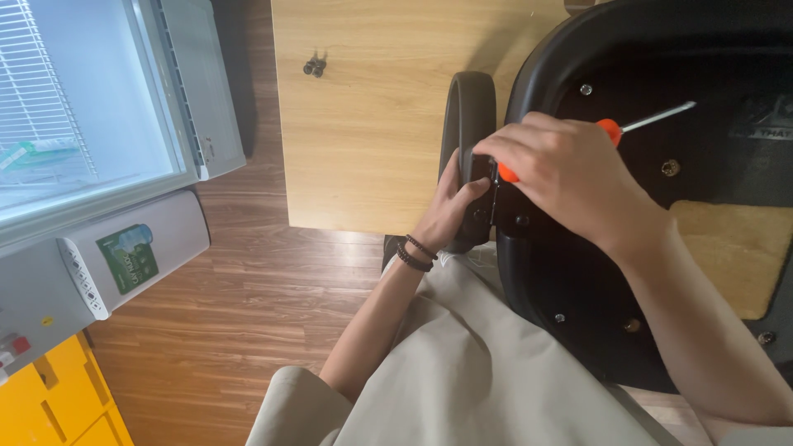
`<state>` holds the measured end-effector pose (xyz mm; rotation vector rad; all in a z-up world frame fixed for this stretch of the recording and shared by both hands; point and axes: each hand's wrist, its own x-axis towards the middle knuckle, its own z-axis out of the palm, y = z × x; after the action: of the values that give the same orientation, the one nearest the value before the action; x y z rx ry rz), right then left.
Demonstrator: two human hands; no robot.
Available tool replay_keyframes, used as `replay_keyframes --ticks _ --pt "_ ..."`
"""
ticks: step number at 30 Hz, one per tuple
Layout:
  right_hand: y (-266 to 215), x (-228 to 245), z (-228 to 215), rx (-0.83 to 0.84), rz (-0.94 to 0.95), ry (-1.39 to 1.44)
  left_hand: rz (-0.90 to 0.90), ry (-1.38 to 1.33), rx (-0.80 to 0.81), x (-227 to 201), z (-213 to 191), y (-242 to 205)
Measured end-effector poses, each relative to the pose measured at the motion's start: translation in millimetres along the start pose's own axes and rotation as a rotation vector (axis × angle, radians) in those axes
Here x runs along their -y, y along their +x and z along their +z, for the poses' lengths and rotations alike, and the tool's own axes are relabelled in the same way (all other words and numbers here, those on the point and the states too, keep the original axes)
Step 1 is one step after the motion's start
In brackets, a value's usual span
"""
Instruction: The person attaches an armrest to an office chair seat on a wooden table. They align the armrest bracket against the seat base, position screws, and use a screwdriver to drive and tighten the screws, holding the armrest steady with the other hand.
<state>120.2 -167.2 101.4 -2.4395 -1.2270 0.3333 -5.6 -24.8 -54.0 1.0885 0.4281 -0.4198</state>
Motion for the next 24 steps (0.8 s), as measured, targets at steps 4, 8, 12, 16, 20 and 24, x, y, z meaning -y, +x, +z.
replay_keyframes --ticks 4,8,12,16,20,24 --pt "1.0 -0.4 4.1 0.003 -0.047 -0.024 0.032 -0.007 0.018 4.1 -1.6 2.5" --pt "-0.8 -0.3 0.3 -0.027 -0.028 0.037 0.018 -0.006 -0.003 11.8 -4.7 3.7" --pt "-0.9 0.2 3.1 -0.022 -0.036 0.038 0.043 0.016 0.013 -0.3 -0.6 1.6" --pt "3.3 2.8 10.1 0.036 -0.061 -0.027 0.071 -0.017 0.055 -7.0 0.3 0.1" --pt "2.5 3.7 12.4 0.05 -0.052 -0.036 0.074 0.022 0.044 -4.1 -0.6 0.9" --pt "-1.2 2.1 11.7 0.028 -0.065 -0.006 0.03 -0.069 0.047 3.0 -3.5 2.6"
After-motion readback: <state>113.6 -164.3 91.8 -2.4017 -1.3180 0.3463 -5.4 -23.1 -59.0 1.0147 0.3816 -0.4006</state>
